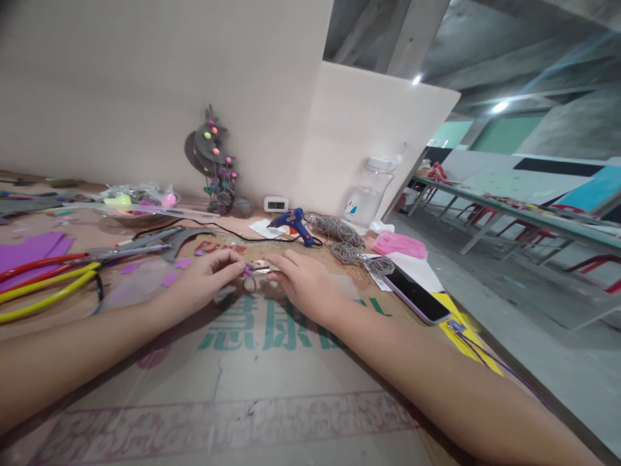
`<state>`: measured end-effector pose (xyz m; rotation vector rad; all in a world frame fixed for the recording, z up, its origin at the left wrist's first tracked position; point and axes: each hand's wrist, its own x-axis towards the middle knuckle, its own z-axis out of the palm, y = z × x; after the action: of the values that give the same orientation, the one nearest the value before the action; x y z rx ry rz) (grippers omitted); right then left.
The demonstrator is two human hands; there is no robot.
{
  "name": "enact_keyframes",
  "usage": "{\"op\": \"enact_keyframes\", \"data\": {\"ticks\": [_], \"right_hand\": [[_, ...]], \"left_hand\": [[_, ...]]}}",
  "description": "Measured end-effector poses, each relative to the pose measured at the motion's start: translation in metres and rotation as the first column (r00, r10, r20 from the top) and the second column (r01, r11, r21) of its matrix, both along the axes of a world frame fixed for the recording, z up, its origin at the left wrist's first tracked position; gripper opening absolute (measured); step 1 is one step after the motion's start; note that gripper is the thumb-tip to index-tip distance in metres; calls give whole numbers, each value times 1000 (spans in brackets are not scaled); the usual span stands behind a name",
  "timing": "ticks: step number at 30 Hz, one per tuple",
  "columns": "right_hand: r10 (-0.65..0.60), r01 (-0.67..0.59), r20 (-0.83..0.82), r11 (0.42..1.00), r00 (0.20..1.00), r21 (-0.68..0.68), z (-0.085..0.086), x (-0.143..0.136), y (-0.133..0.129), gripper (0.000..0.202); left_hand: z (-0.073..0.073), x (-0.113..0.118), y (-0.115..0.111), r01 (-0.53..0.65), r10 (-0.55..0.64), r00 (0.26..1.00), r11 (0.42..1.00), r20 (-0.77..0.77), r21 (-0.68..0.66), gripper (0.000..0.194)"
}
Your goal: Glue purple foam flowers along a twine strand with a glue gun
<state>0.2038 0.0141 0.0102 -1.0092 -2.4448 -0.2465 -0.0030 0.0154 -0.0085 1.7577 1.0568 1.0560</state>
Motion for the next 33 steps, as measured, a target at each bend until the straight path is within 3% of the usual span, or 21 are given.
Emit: {"op": "enact_keyframes", "data": {"ticks": [27, 33], "right_hand": [[36, -36, 12, 999, 999, 2, 0, 1, 0, 25], [1, -9, -224, 999, 974, -36, -6, 3, 6, 26]], "left_hand": [[1, -1, 0, 59, -58, 998, 997, 30, -43, 24], [1, 0, 1, 2, -1, 1000, 1000, 29, -23, 22]]}}
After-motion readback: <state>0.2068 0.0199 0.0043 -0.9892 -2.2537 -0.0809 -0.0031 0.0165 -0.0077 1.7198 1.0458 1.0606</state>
